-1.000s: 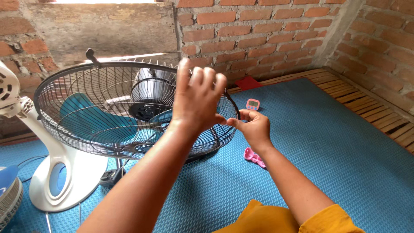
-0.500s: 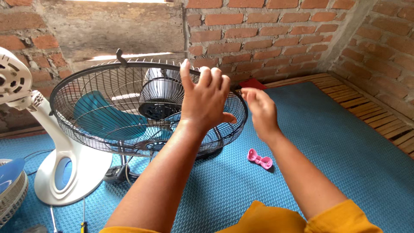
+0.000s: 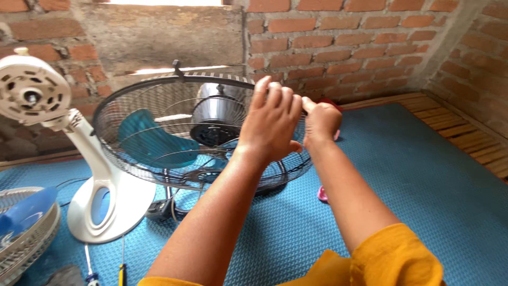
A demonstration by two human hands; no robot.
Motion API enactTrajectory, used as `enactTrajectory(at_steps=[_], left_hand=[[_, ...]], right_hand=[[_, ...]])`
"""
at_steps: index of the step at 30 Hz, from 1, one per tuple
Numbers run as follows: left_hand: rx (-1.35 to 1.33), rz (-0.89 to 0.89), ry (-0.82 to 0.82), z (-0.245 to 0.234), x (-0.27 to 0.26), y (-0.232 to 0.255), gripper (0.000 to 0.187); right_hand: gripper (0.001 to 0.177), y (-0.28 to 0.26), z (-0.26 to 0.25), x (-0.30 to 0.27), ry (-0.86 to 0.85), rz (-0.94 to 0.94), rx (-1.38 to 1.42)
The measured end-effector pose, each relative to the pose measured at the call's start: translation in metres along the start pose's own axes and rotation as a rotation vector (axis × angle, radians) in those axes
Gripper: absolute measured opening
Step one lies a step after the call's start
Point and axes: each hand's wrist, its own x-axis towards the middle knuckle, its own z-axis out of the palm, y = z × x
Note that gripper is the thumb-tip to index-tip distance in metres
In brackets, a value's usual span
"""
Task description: The person assembles the front grille of a black electric fan, aligning it with the fan blades and securing it with a screwdriver. They then attach the rear grille and tighten the screws to complete the assembly.
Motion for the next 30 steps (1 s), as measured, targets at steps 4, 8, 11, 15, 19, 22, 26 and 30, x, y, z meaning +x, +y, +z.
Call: enactTrajectory(at_steps=[4, 8, 11, 15, 19, 22, 26, 30], left_hand=[[0.052, 0.025, -0.012, -0.007, -0.016, -0.003, 0.107], [0.054, -0.058, 0.004, -0.016, -0.047, -0.031, 0.105], [0.007, -0.105, -0.008, -0.026, -0.077, -0.063, 0.109], [-0.094, -0.182, -0.103, -0.03, -0.099, -0.078, 0.11], [-0.064, -0.15, -0.062, -0.021, -0.096, -0.088, 0.126], [0.012, -0.174, 0.019, -0.014, -0.098, -0.094, 0.122], [0.208, -0.244, 0.153, -0.016, -0.123, -0.104, 0.085], [-0.011, -0.428, -0.002, -0.022, -0.158, -0.128, 0.099]], right_hand=[[0.039, 0.004, -0.002, 0.006, 0.052, -0.047, -0.01], [0.042, 0.006, -0.014, 0.008, 0.082, -0.076, -0.058], [0.045, 0.004, -0.021, 0.002, 0.065, -0.078, -0.089], [0.048, -0.011, -0.016, -0.02, 0.033, -0.241, -0.225], [0.017, -0.038, 0.011, -0.073, 0.011, -0.984, -0.552], [0.02, -0.046, 0.042, -0.137, -0.253, -1.3, -0.523], [0.046, -0.047, 0.082, -0.206, -0.37, -1.31, -0.615], [0.06, -0.044, 0.095, -0.216, -0.287, -1.355, -0.907]])
